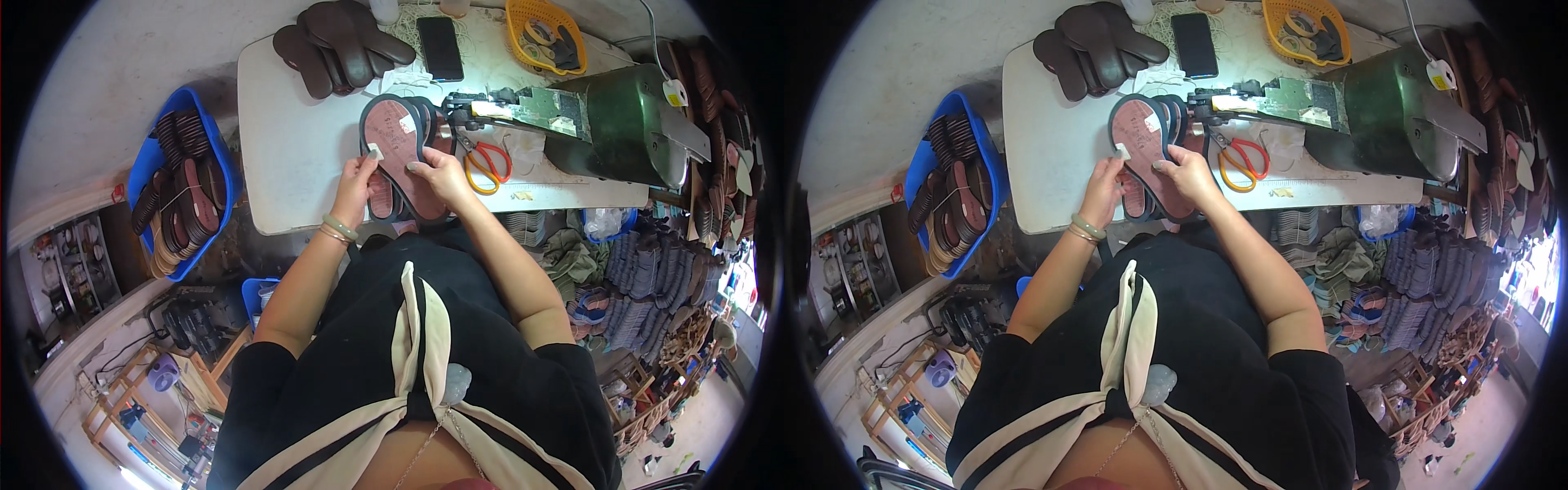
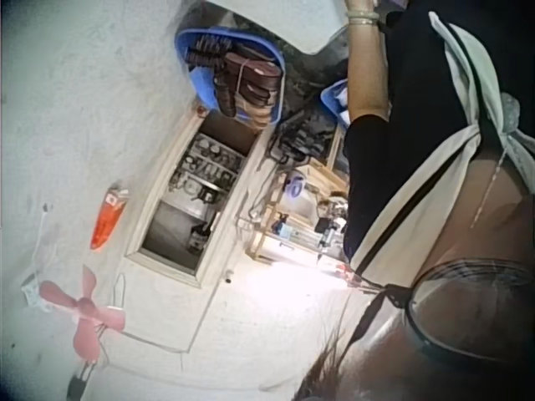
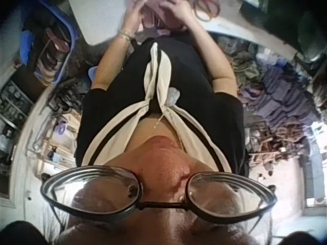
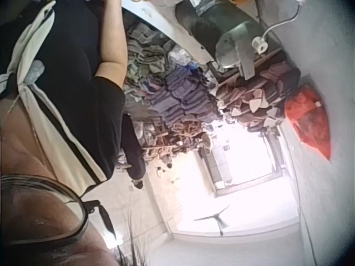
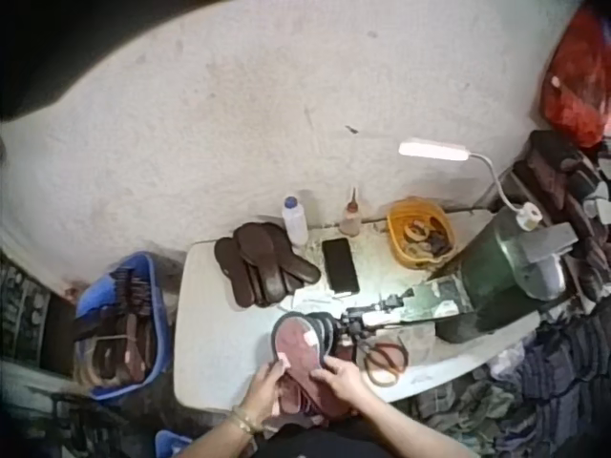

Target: The person assembles slipper soles by hand. They pick up a sole from a blue bin, place it on a workbench, and use a handheld tool to press the edges of the sole. The person repeats this process for multiple soles, stacking the finished items on the table.

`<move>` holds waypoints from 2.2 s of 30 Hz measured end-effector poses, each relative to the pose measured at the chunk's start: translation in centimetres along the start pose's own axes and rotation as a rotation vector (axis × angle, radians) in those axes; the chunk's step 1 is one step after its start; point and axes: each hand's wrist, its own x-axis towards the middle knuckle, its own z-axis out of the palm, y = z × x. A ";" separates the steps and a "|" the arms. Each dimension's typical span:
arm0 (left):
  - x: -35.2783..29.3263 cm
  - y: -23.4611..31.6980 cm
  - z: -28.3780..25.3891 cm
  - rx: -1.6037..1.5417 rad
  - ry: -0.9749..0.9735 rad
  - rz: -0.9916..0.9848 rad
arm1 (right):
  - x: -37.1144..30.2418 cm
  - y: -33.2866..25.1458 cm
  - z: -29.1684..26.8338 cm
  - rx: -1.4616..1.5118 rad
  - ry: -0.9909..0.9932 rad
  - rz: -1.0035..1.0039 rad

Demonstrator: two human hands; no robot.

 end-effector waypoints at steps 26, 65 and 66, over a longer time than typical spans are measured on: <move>2.4 4.9 15.5 0.063 -0.167 0.481 | -7.9 -14.1 -7.4 -1.276 0.414 -0.352; 7.8 18.2 18.1 1.816 -0.892 0.850 | -2.5 -10.0 -6.9 0.389 0.184 0.059; 7.7 17.9 17.8 1.773 -0.892 0.862 | -2.4 -10.0 -7.1 0.378 0.178 0.051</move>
